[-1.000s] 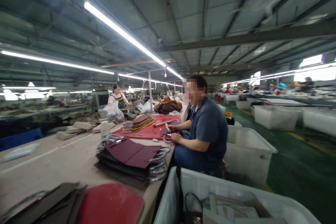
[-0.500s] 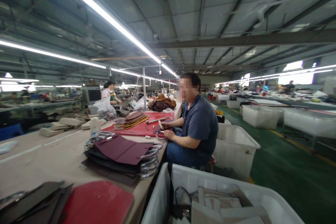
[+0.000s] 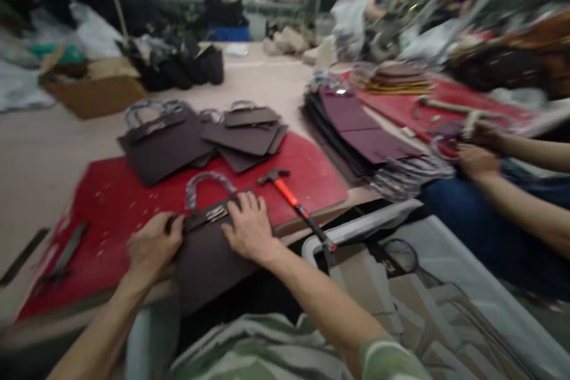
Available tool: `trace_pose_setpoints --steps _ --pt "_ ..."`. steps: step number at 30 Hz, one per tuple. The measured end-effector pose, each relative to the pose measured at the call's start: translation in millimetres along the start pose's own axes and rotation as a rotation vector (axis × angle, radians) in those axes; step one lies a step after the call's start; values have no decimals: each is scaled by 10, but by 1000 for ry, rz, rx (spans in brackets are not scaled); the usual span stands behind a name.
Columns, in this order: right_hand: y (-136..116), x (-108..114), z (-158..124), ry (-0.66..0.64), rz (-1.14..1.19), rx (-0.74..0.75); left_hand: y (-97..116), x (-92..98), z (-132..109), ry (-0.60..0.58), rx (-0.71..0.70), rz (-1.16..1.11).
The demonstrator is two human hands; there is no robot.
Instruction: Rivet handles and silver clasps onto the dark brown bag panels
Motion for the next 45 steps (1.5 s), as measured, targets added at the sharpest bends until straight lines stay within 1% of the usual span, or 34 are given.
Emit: trace_pose_setpoints --steps 1,2,3,5,7,10,16,22,24,26,30,32,36,40,43,45 --pt "41 -95 39 9 -217 105 -156 12 -114 -8 54 72" --pt "87 -156 70 18 -385 184 -254 14 -181 -13 83 124" --pt "134 -188 92 23 -484 222 -307 3 -208 -19 85 151" --pt "204 -191 105 27 -573 261 -324 -31 -186 -19 90 162" --pt "237 -164 85 33 -603 276 -288 -56 -138 -13 96 158" --pt "246 -157 42 37 -619 271 -247 -55 -116 -9 94 149" --pt "244 -207 4 72 -598 261 -256 -31 -145 -19 94 149" --pt "203 -174 9 60 -604 240 -255 -38 -131 -13 88 150" --pt "166 -159 41 62 -630 268 -252 -36 -128 -8 85 137" --pt "116 -155 104 63 -645 329 -251 -32 -125 -8 88 123" --pt "56 -200 283 26 -612 439 -253 -28 -126 -12 104 86" --pt "80 -232 354 17 -571 459 -255 -29 -132 -8 115 71" --pt "174 -254 395 53 -469 445 -286 -16 -109 6 162 -26" --pt "193 -245 379 60 -447 444 -414 89 -13 24 300 -196" --pt "186 -251 380 60 -453 449 -519 226 44 40 361 -223" --pt "197 -261 389 65 -449 451 -534 305 46 36 376 -227"
Point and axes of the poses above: each hand's wrist, its own z-axis towards the middle knuckle, its own x-axis out of the back of the hand, y = z × x, the point moved 1 cm from there along z, towards the middle knuckle, and after that the axes turned 1 degree about y, right-handed, at the moved point
